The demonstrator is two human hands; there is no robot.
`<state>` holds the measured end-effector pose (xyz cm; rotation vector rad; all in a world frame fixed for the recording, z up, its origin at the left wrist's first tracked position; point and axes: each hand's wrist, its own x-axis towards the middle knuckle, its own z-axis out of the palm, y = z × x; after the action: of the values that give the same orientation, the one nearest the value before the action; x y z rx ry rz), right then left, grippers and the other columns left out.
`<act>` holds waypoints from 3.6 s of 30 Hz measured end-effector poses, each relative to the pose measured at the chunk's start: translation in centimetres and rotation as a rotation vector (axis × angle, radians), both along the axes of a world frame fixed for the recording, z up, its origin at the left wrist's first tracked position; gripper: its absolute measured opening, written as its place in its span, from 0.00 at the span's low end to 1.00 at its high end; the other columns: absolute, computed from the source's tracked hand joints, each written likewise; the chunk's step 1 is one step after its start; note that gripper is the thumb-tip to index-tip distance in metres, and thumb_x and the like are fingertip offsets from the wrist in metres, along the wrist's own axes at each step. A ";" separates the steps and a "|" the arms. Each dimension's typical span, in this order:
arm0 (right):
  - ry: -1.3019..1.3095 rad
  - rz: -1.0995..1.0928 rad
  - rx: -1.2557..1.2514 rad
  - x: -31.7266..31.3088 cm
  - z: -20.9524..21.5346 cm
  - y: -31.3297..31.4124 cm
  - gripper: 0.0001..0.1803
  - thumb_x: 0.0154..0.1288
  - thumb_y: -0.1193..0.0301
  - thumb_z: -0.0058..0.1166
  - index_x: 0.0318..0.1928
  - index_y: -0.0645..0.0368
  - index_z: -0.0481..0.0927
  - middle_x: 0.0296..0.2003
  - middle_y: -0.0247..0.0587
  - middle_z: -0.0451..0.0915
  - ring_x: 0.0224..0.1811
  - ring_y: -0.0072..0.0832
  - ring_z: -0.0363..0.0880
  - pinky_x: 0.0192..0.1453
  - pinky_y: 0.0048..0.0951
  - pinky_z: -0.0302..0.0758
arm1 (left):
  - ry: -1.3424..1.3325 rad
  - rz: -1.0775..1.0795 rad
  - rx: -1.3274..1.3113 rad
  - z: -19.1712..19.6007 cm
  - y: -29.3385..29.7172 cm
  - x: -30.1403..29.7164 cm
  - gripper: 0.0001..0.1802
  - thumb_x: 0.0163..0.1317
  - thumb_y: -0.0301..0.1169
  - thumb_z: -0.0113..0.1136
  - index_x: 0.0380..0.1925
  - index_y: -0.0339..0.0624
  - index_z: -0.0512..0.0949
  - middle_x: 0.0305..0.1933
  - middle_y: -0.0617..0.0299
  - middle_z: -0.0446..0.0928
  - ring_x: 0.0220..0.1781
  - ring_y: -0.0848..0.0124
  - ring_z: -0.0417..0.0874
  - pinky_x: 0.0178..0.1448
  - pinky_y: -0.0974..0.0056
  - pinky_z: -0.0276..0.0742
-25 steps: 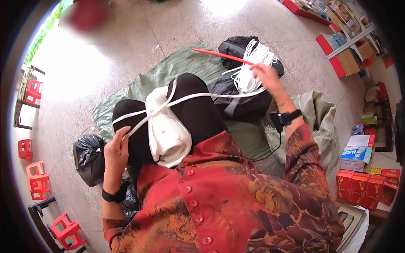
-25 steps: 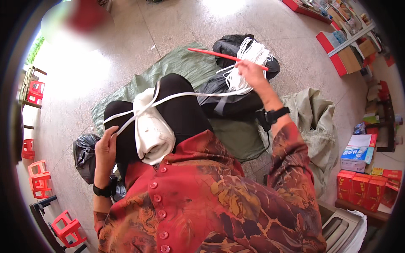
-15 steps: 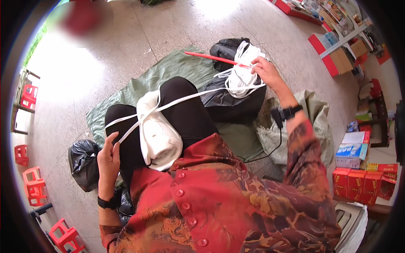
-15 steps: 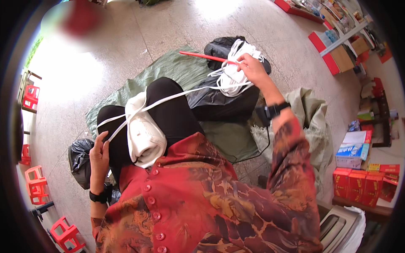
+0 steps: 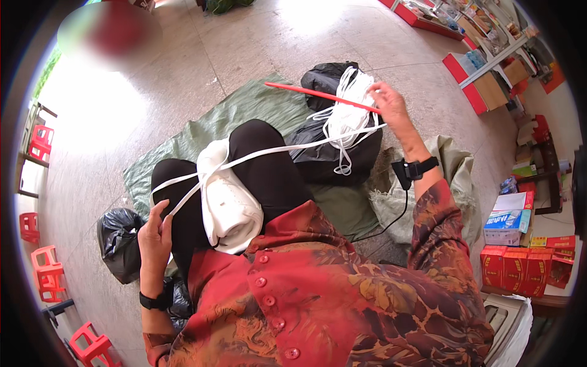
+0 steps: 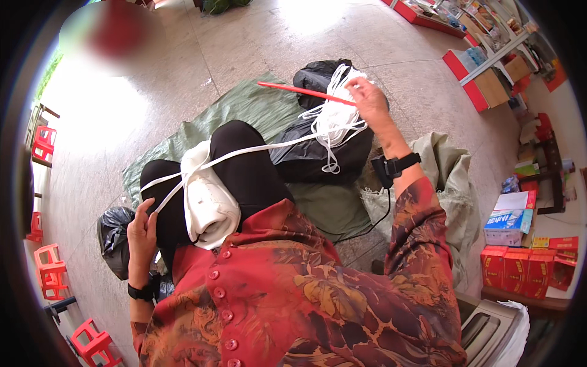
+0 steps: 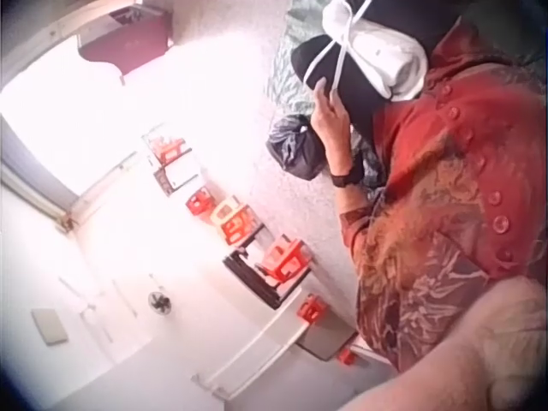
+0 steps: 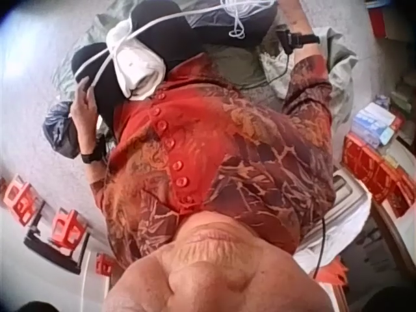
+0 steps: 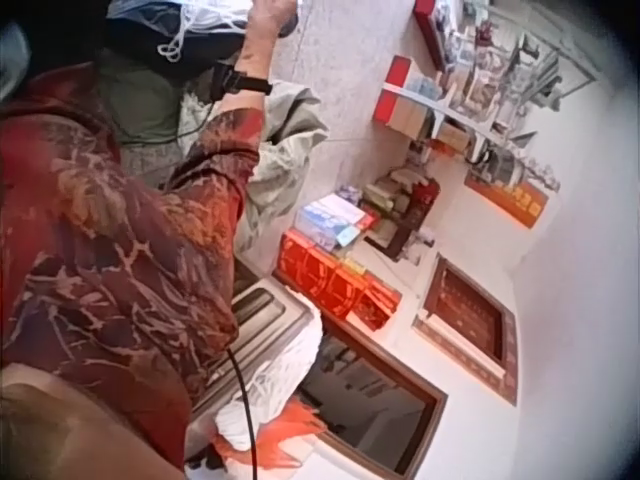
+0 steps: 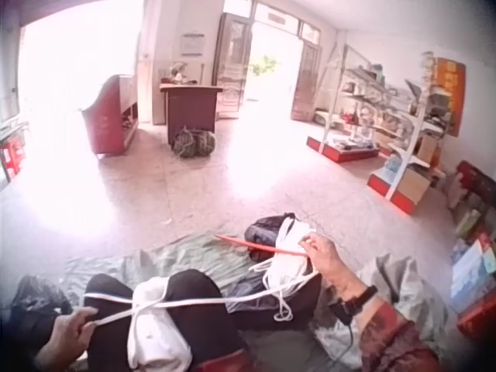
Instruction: Thread laces through the eyelets of a white shoe upper.
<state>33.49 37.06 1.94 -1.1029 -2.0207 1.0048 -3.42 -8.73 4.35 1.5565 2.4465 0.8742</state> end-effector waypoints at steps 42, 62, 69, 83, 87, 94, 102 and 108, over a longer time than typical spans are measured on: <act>-0.140 1.031 0.437 -20.9 -0.5 -20.2 0.10 0.61 0.79 0.45 0.41 0.67 0.77 0.34 0.59 0.80 0.40 0.53 0.81 0.42 0.45 0.78 | -0.201 -0.079 -0.061 0.9 5.8 1.2 0.07 0.62 0.27 0.57 0.30 0.32 0.79 0.26 0.50 0.79 0.30 0.56 0.81 0.38 0.60 0.75; 0.012 0.904 0.134 -20.2 -0.2 -22.0 0.02 0.67 0.79 0.52 0.38 0.64 0.74 0.30 0.52 0.77 0.32 0.47 0.77 0.37 0.35 0.73 | -0.044 0.001 -0.089 -2.0 6.2 2.1 0.06 0.62 0.26 0.54 0.33 0.37 0.80 0.36 0.48 0.79 0.41 0.50 0.81 0.47 0.53 0.76; 0.015 0.903 0.128 -20.1 -0.6 -21.9 0.01 0.67 0.80 0.52 0.38 0.64 0.75 0.30 0.51 0.77 0.33 0.46 0.78 0.38 0.35 0.73 | -0.030 0.011 -0.022 -2.7 6.5 2.4 0.05 0.60 0.26 0.56 0.31 0.38 0.80 0.35 0.51 0.79 0.40 0.52 0.82 0.45 0.54 0.77; 0.047 0.931 0.142 -20.0 -1.2 -21.4 0.05 0.68 0.79 0.49 0.42 0.65 0.76 0.33 0.53 0.78 0.36 0.47 0.79 0.41 0.35 0.75 | 0.017 0.017 0.045 -2.6 6.8 2.5 0.04 0.60 0.27 0.57 0.30 0.40 0.80 0.35 0.54 0.79 0.37 0.53 0.82 0.40 0.54 0.77; 0.034 0.938 0.123 -20.0 -0.6 -21.6 0.05 0.68 0.79 0.50 0.42 0.65 0.76 0.34 0.53 0.78 0.37 0.48 0.79 0.41 0.35 0.75 | 0.058 -0.021 0.018 -2.4 6.8 2.6 0.03 0.60 0.26 0.57 0.30 0.40 0.79 0.34 0.54 0.78 0.37 0.54 0.82 0.40 0.55 0.77; -0.025 0.940 0.123 -19.8 -1.0 -21.2 0.07 0.68 0.75 0.47 0.42 0.65 0.76 0.35 0.57 0.78 0.39 0.53 0.78 0.43 0.40 0.76 | 0.404 -0.300 -0.045 -1.1 7.2 2.4 0.04 0.52 0.26 0.56 0.28 0.39 0.76 0.32 0.55 0.73 0.38 0.57 0.81 0.40 0.57 0.78; 0.101 0.921 0.155 -20.0 -1.9 -21.2 0.07 0.68 0.75 0.47 0.40 0.66 0.75 0.34 0.58 0.77 0.39 0.55 0.78 0.42 0.41 0.75 | 0.105 -0.249 -0.079 -1.8 7.7 1.4 0.04 0.57 0.25 0.58 0.32 0.39 0.80 0.32 0.54 0.79 0.36 0.53 0.81 0.42 0.55 0.77; 0.062 0.909 0.193 -19.7 -1.9 -21.2 0.06 0.67 0.75 0.44 0.38 0.65 0.73 0.33 0.58 0.77 0.40 0.54 0.78 0.42 0.44 0.75 | -0.073 0.040 0.034 -1.9 7.5 2.9 0.03 0.54 0.22 0.63 0.29 0.35 0.79 0.27 0.50 0.79 0.32 0.55 0.82 0.38 0.58 0.76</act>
<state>13.77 15.88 0.06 0.0072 -2.5339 1.1832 -0.51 -1.26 2.41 1.4640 2.4315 0.9664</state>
